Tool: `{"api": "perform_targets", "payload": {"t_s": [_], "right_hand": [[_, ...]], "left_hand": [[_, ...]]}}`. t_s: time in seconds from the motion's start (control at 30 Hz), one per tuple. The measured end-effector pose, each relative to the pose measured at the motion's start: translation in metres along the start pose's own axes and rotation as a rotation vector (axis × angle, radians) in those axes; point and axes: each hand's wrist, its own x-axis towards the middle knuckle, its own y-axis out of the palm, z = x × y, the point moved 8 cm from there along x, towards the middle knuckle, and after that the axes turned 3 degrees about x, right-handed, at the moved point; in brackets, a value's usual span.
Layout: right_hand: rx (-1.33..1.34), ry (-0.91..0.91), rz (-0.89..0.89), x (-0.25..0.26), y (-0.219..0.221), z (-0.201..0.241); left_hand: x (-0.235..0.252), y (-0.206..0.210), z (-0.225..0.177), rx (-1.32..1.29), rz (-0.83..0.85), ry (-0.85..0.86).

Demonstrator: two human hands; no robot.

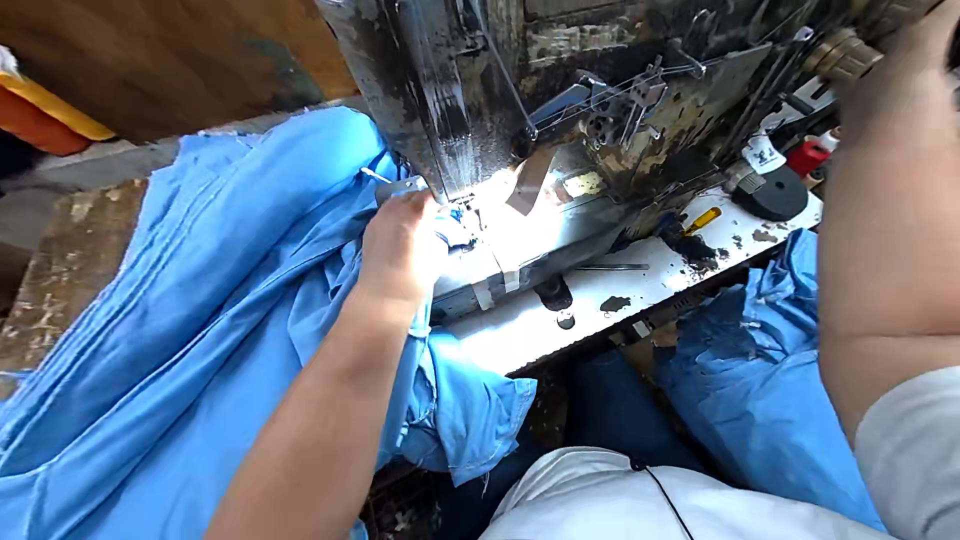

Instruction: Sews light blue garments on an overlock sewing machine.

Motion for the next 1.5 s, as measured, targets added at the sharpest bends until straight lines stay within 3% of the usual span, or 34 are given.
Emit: {"api": "perform_targets", "payload": {"t_s": [0.03,0.1,0.17,0.23,0.3,0.37,0.43,0.5,0.57,0.63,0.73,0.8,0.87,0.93,1.0,1.03,1.1,1.17,1.23,1.33,1.4,1.47,1.5], "right_hand": [[0.205,-0.096,0.021,-0.003,-0.001,-0.011],[0.343,-0.250,0.058,-0.008,0.001,-0.016],[0.109,-0.167,0.006,-0.019,-0.005,-0.014],[-0.251,0.076,-0.068,-0.044,-0.023,-0.001],[-0.402,0.028,-0.142,-0.086,-0.038,0.032],[-0.383,-0.305,-0.206,-0.155,-0.014,0.080],[-0.481,-0.599,0.074,-0.230,0.062,0.109],[-0.519,-0.727,0.421,-0.288,0.163,0.112],[-0.592,-0.751,0.730,-0.323,0.242,0.093],[-0.651,-0.715,0.950,-0.338,0.289,0.080],[-0.577,-0.644,0.991,-0.334,0.303,0.086],[-0.450,-0.573,0.945,-0.333,0.297,0.095],[-0.324,-0.584,0.934,-0.353,0.294,0.112],[-0.238,-0.631,1.093,-0.405,0.302,0.116],[-0.271,-0.649,1.438,-0.473,0.323,0.092],[-0.311,-0.674,1.553,-0.499,0.331,0.078],[-0.317,-0.730,1.575,-0.516,0.338,0.067],[-0.277,-0.626,1.622,-0.507,0.339,0.069],[-0.155,-0.453,1.651,-0.489,0.330,0.084],[0.245,-0.376,1.285,-0.444,0.307,0.141],[0.428,-0.366,1.149,-0.425,0.295,0.173],[0.489,-0.377,1.129,-0.416,0.286,0.190],[0.488,-0.402,1.121,-0.413,0.276,0.192]], "left_hand": [[0.010,0.006,0.012,0.012,-0.013,0.021],[0.030,-0.002,0.027,0.048,0.056,-0.018],[0.034,-0.022,0.042,0.086,0.247,-0.260],[0.019,-0.036,0.073,0.120,0.299,-0.493],[-0.006,-0.047,0.083,0.109,0.311,-0.617],[-0.023,-0.063,0.056,0.012,0.374,-0.559],[-0.039,-0.091,0.007,-0.159,0.439,-0.486],[-0.056,-0.112,-0.035,-0.199,0.456,-0.428],[-0.067,-0.112,-0.064,-0.072,0.483,-0.354],[-0.078,-0.102,-0.079,0.001,0.489,-0.290],[-0.109,-0.108,-0.077,-0.137,0.392,-0.117],[-0.140,-0.121,-0.073,-0.318,0.447,0.029],[-0.161,-0.149,-0.038,-0.392,0.475,0.026],[-0.174,-0.190,0.051,-0.319,0.372,-0.148],[-0.198,-0.233,0.161,0.015,0.316,-0.459],[-0.218,-0.246,0.205,0.185,0.387,-0.611],[-0.251,-0.265,0.250,0.345,0.471,-0.752],[-0.249,-0.295,0.238,0.350,0.395,-0.724],[-0.232,-0.320,0.195,0.289,0.267,-0.632],[-0.184,-0.317,0.101,0.220,0.152,-0.476],[-0.156,-0.305,0.055,0.286,0.095,-0.341],[-0.144,-0.314,0.065,0.407,0.000,-0.320],[-0.150,-0.323,0.090,0.472,0.020,-0.413]]}}
